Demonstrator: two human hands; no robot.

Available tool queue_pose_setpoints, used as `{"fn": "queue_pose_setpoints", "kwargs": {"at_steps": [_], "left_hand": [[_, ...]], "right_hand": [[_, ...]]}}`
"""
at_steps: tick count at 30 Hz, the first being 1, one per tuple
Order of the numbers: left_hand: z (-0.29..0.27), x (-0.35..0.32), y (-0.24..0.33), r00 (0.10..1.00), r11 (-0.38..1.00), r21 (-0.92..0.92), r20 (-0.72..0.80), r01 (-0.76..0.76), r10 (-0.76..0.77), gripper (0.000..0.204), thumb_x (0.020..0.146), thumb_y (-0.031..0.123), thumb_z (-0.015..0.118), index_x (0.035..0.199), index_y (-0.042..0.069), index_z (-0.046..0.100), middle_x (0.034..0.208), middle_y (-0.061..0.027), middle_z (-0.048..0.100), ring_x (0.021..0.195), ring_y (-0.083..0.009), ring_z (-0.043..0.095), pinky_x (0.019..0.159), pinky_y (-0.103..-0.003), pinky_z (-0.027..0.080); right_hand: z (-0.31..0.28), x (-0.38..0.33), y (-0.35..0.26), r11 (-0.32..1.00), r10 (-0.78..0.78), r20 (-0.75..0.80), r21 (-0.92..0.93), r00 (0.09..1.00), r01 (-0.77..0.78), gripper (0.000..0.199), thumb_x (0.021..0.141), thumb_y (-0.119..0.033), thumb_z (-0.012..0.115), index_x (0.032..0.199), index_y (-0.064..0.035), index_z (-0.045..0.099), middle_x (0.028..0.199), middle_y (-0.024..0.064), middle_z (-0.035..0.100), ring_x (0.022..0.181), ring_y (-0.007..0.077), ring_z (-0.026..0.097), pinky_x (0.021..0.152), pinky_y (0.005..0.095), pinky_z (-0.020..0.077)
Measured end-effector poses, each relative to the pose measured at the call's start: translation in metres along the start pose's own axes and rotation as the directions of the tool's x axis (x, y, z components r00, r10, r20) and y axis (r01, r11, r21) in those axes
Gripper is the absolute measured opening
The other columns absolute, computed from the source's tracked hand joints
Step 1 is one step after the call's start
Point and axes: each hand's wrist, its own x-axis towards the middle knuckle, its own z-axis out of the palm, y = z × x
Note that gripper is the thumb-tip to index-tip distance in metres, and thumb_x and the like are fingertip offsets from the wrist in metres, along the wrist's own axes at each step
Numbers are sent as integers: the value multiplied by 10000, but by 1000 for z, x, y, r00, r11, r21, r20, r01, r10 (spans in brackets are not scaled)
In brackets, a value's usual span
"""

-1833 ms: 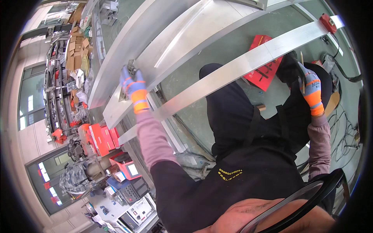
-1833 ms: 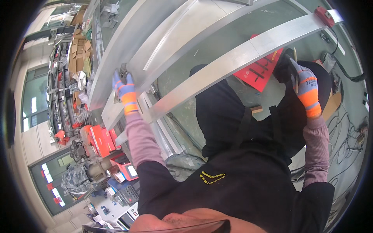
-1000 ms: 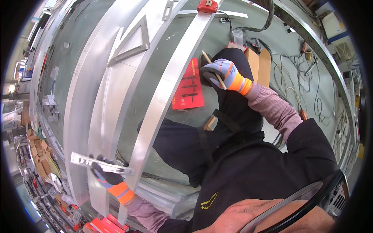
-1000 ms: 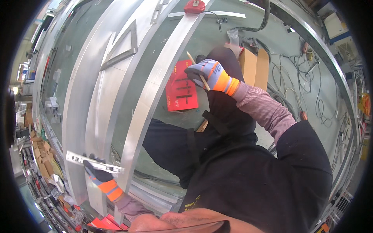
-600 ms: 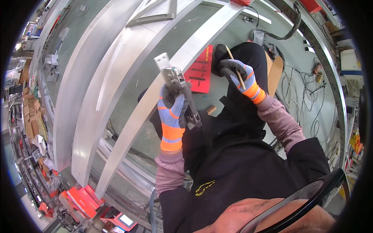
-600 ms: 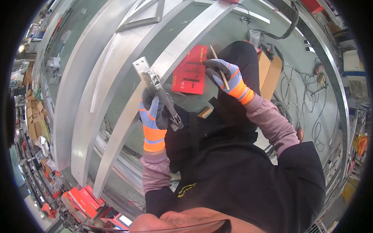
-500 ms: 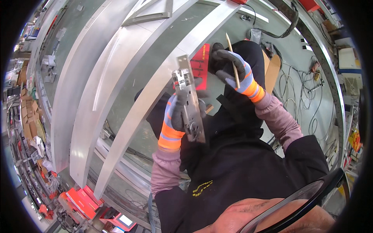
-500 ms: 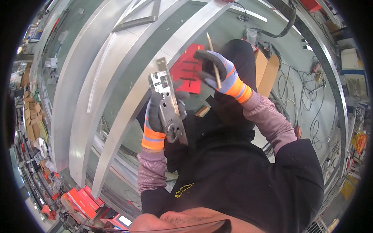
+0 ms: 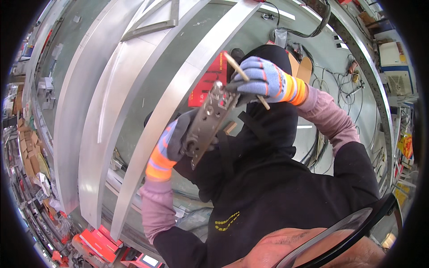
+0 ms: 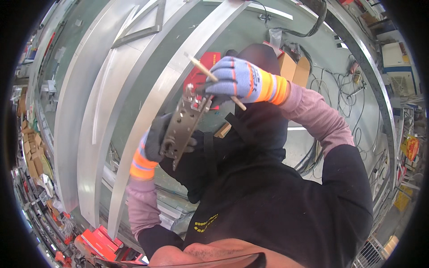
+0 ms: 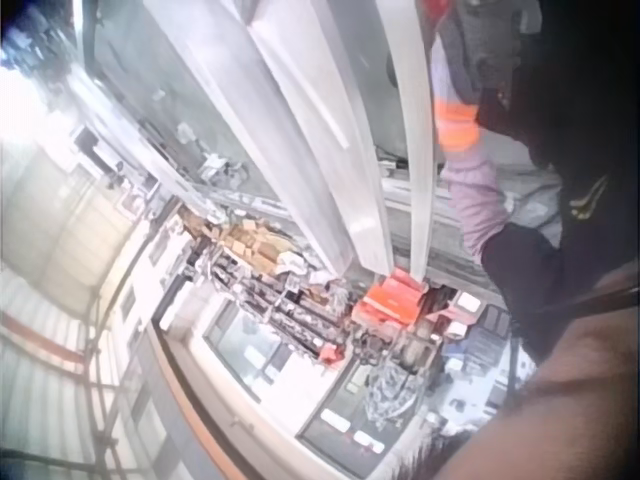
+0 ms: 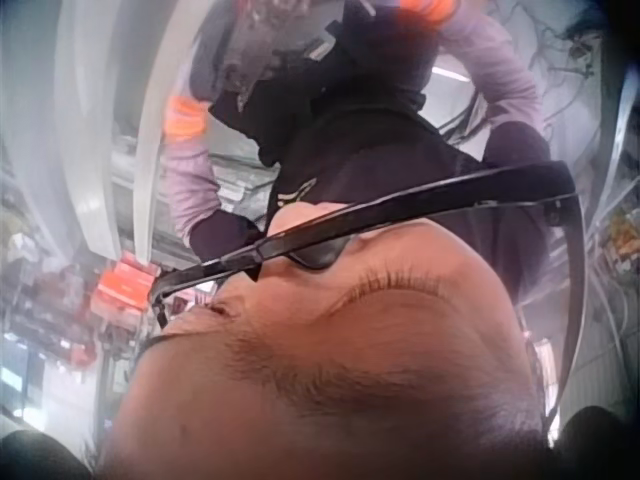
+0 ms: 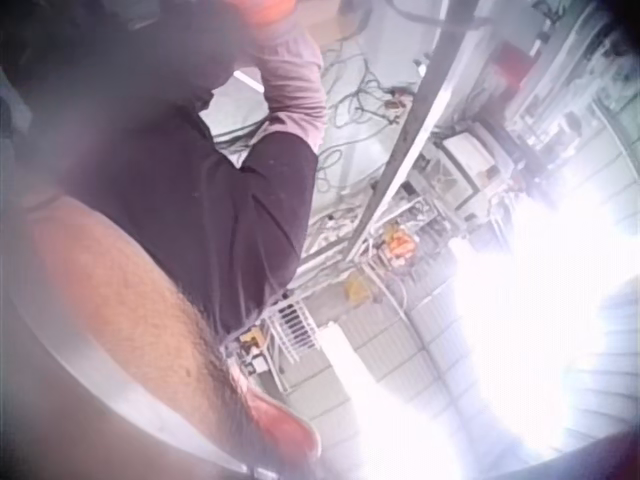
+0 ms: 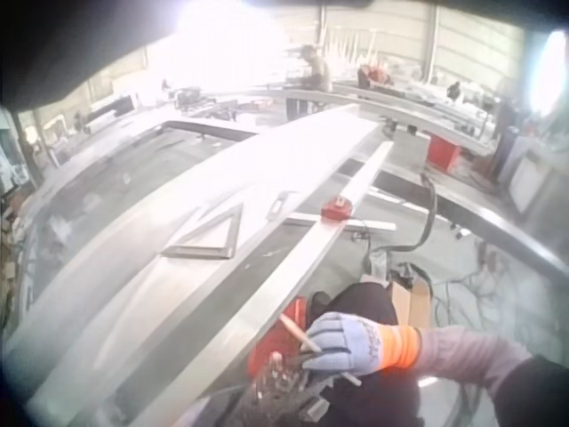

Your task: The person measures a long metal profile using a tape measure and marks it with a pencil. They then use a set square to draw a perpendicular line and place a metal bracket on the profile to mark additional points.

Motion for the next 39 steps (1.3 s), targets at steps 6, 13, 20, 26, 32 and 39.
{"fn": "queue_pose_setpoints", "kwargs": {"at_steps": [6, 13, 20, 26, 32, 39], "left_hand": [[-5, -14, 29, 777, 888, 434, -504, -149, 377, 758, 794, 245, 810, 1415, -9, 456, 1281, -194, 602, 1041, -265, 670, 833, -383, 572], [-21, 5, 11, 674, 34, 949, -248, 313, 696, 711, 704, 331, 833, 1325, 87, 588, 1232, -128, 618, 1120, -347, 566, 1019, -481, 406], [-22, 9, 3, 619, 154, 913, -373, 379, 691, 687, 710, 288, 828, 1297, 24, 587, 1223, -197, 623, 1127, -397, 589, 989, -480, 451], [-27, 14, 2, 646, 276, 910, -415, 311, 640, 696, 702, 285, 822, 1292, 7, 580, 1159, -208, 651, 1008, -412, 641, 884, -463, 513], [-35, 14, 3, 671, 340, 907, -413, 247, 616, 705, 663, 235, 836, 1261, -32, 577, 1113, -226, 664, 954, -419, 655, 829, -454, 530], [-35, 15, 2, 667, 452, 876, -438, 168, 603, 706, 645, 139, 826, 1281, -44, 579, 1167, -234, 669, 990, -388, 672, 876, -427, 530]], "right_hand": [[15, -4, 64, 961, 272, -137, -10, 953, -276, 522, 740, -159, 767, 1237, -108, 614, 1064, 103, 654, 940, 339, 633, 806, 396, 513], [34, -4, 96, 948, 238, -48, -208, 970, -243, 565, 738, -155, 761, 1285, -167, 621, 1206, 96, 632, 1099, 331, 597, 951, 432, 482], [42, -1, 108, 949, 303, -201, -23, 932, -313, 452, 791, -187, 745, 1228, -115, 653, 1181, 120, 661, 1126, 350, 602, 1056, 463, 414], [42, -3, 110, 951, 306, -181, 2, 935, -310, 449, 761, -141, 735, 1197, -115, 633, 1305, 139, 626, 1217, 376, 566, 1091, 544, 363], [38, 0, 100, 883, 422, -227, -117, 878, -455, 481, 693, -208, 813, 1146, -169, 656, 1344, 126, 608, 1261, 409, 529, 1107, 595, 316], [42, -18, 112, 890, 433, -68, -124, 899, -439, 472, 696, -273, 779, 1147, -200, 663, 1369, 162, 596, 1303, 424, 506, 1121, 615, 263]]}}
